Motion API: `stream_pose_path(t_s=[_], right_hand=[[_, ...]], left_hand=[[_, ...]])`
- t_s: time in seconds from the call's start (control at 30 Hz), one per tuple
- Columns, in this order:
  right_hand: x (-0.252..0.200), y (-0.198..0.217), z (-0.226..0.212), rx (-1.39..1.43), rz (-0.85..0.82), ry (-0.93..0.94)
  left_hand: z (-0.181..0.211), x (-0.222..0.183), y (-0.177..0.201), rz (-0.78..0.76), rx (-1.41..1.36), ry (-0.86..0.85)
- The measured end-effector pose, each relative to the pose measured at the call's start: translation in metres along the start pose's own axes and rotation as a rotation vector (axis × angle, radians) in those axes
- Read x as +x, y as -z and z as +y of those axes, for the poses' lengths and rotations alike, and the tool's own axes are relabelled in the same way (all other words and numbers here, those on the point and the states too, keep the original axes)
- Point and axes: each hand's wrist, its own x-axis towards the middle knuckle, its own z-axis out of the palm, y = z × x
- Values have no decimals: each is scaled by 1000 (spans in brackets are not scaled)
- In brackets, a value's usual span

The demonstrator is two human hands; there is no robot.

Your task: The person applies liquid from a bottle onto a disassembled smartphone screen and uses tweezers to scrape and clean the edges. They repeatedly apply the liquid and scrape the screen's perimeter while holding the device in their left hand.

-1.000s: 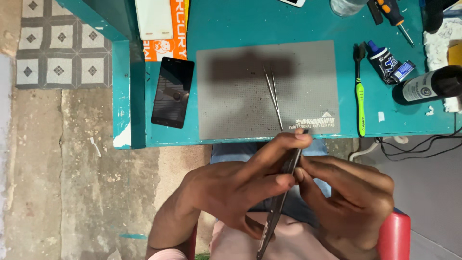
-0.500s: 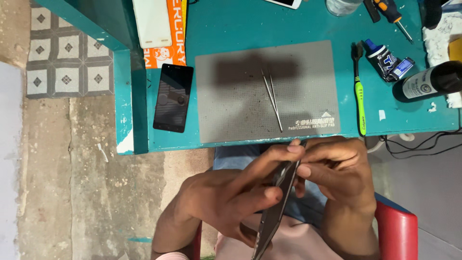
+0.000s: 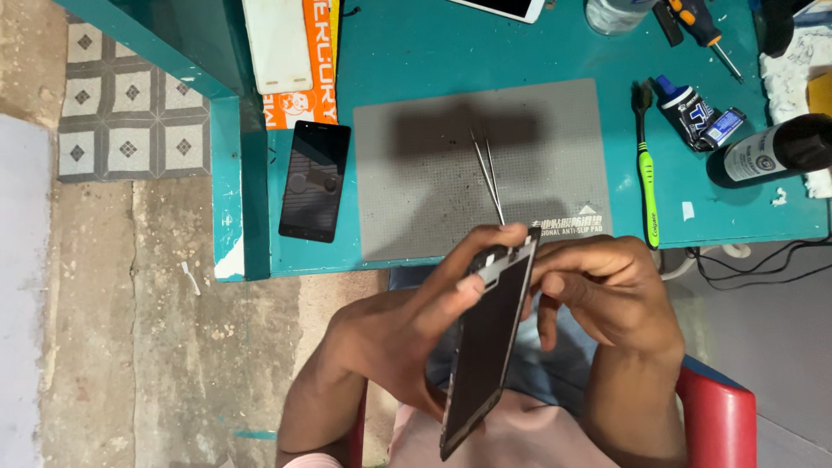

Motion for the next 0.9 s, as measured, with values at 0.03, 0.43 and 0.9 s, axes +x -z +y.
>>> stream_pose_path(t_s=[0.03,0.43,0.9], right_hand=[[1,1,1,6,-2,-6],[14,6,16,29,-27,7],[22,5,10,-247,144,-90]], left_hand=[[0,0,0,8,5,-4],[-8,-2,0,20,-64,-23],[-18,-6,7,11,-148,99]])
